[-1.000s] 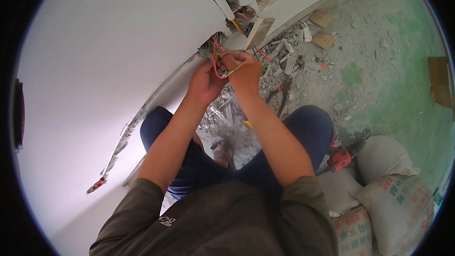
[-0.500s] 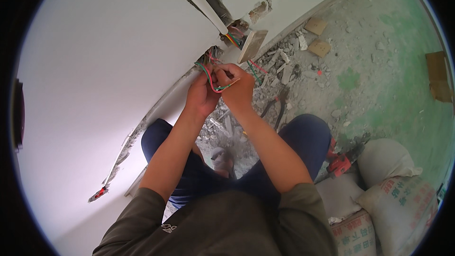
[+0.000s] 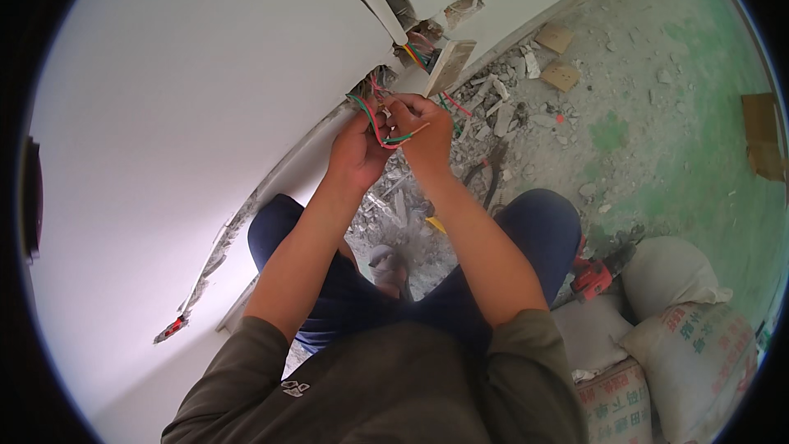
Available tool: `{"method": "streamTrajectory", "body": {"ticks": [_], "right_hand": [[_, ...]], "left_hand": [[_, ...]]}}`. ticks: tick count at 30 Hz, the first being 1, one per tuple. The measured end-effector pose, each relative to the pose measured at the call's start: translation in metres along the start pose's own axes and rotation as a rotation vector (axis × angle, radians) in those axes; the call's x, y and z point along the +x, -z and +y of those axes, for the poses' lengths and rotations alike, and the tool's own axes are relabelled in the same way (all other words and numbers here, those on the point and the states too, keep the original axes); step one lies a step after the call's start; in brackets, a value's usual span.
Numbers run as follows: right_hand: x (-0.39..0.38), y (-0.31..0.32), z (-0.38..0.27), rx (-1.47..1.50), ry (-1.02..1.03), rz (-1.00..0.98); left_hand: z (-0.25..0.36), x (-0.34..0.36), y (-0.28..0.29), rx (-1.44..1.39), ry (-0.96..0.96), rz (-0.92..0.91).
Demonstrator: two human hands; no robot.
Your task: Repairing and connecting electrical wiring for a wall socket using pliers and electrical tape.
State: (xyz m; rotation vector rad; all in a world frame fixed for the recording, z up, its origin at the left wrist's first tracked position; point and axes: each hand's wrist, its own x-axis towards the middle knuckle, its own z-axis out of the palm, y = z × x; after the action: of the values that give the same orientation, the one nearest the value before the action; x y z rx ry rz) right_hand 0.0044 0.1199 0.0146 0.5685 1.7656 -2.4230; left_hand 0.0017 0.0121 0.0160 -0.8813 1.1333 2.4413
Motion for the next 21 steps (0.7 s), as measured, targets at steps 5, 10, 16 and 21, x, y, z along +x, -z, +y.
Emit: {"method": "streamTrajectory", "body": {"ticks": [5, 10, 16, 21], "right_hand": [[-0.002, 0.003, 0.012, 0.215, -0.023, -0.048], [-0.007, 0.002, 0.021, -0.047, 0.228, -0.05], [-0.001, 0.004, 0.023, -0.172, 0.233, 0.063], [0.001, 0.006, 0.021, 0.221, -0.017, 0.025]], "left_hand": [[-0.003, 0.009, 0.01, -0.029, 0.024, -0.058], [-0.004, 0.01, 0.011, -0.023, -0.005, -0.023], [-0.001, 0.006, 0.008, -0.03, 0.006, 0.018], [0.0, 0.002, -0.001, -0.052, -0.005, 0.03]]}}
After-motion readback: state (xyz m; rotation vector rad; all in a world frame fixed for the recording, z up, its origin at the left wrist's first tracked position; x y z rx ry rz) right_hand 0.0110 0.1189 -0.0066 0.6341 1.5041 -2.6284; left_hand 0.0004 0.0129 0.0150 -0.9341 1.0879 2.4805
